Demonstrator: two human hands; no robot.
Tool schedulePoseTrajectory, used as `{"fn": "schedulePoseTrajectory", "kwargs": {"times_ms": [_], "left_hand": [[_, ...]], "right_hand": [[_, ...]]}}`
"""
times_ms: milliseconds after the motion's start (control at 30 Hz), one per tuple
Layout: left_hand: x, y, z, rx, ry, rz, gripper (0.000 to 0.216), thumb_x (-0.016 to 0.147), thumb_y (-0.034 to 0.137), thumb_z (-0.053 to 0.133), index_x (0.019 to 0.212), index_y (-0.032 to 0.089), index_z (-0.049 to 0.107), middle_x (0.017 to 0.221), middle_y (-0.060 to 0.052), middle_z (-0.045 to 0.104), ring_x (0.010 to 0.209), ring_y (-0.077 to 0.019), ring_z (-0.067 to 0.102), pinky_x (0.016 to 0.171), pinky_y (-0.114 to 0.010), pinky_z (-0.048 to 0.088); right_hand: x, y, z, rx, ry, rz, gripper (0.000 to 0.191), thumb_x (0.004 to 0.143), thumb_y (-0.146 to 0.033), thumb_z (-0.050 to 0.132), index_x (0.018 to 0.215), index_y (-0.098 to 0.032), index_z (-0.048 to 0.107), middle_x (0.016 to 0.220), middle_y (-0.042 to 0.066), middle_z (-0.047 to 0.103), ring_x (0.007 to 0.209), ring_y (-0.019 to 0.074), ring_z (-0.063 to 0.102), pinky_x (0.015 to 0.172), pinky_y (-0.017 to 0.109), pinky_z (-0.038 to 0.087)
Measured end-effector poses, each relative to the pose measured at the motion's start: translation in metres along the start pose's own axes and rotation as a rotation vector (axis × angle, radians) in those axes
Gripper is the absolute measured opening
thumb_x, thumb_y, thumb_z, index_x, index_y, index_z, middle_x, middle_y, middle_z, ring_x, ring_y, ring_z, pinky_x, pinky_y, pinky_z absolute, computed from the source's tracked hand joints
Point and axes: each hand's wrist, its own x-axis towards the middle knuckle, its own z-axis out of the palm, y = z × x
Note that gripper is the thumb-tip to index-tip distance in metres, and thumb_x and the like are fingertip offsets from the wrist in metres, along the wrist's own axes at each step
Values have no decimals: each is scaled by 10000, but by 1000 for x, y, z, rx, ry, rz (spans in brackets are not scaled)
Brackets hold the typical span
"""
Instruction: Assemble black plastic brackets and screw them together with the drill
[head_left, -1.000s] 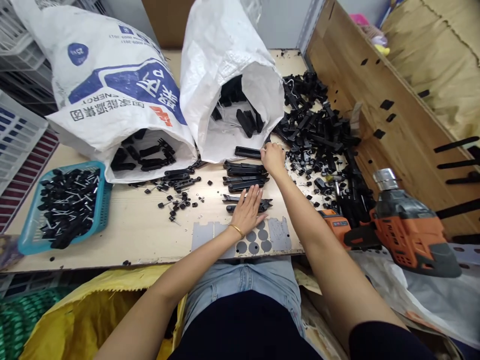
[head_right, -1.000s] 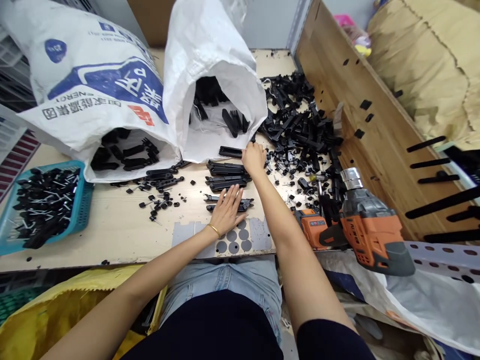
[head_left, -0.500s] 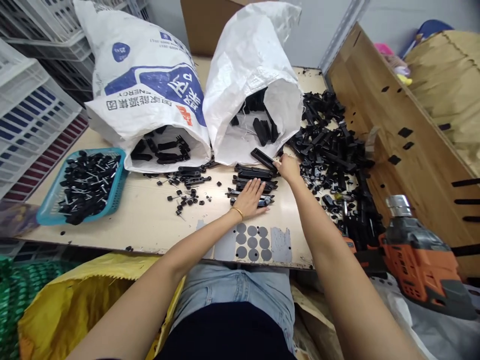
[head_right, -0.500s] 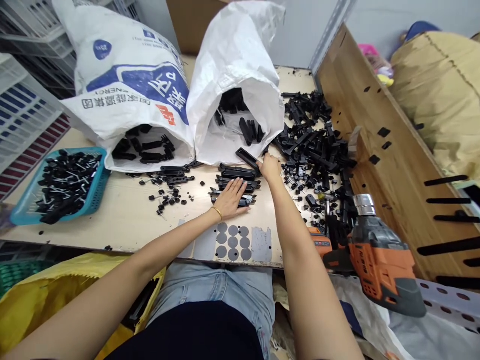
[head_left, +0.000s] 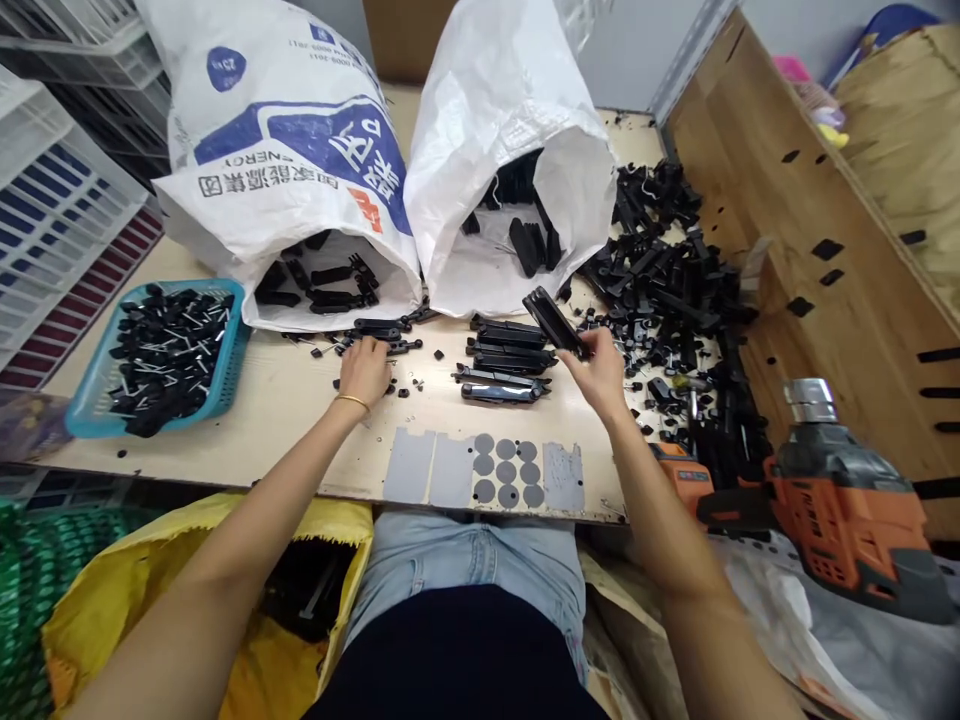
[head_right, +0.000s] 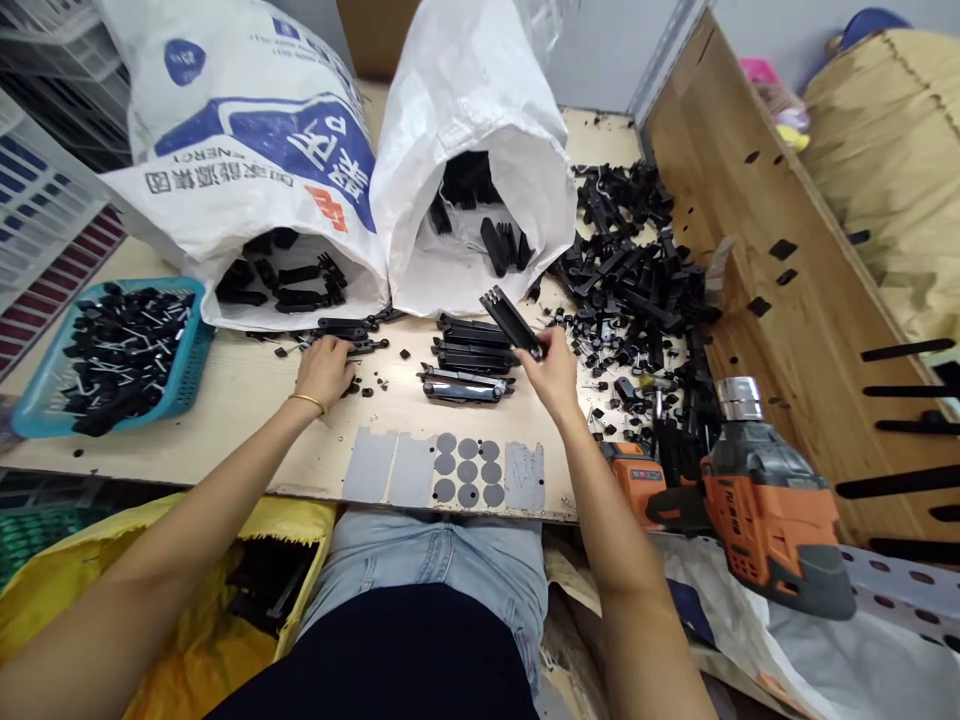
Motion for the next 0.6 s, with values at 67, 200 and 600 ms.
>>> {"fn": "schedulePoseTrajectory", "kwargs": {"times_ms": [67,200,600], "left_hand": [[4,-5,0,77,-14,42,263,836,118,424,1026,119,607,1057,-177,595,1038,-332,541,935,-470,401],[10,-11,-8,110,-49,66,213,858,128,424,931,134,625,1028,-139,583,1044,-301,519,962,-471,373],[-56,36,-68,-265,-643,414,100,788,272,653,846,199,616,793,-1,667,755,-184,610,710,-272,444]], "right_hand": [[-57,6,-6,88,27,-53,364,770,-445,664,991,-212,493,939,51,617,829,212,595,736,342,485],[-144,26,4,-48,-87,-222,202,849,-389,578,901,-218,484,832,58,568,773,221,543,704,362,460],[-141,3,20,-196,-448,-396,522,856,-487,562,1240,-149,458,1097,156,589,1009,303,530,838,413,426]]}}
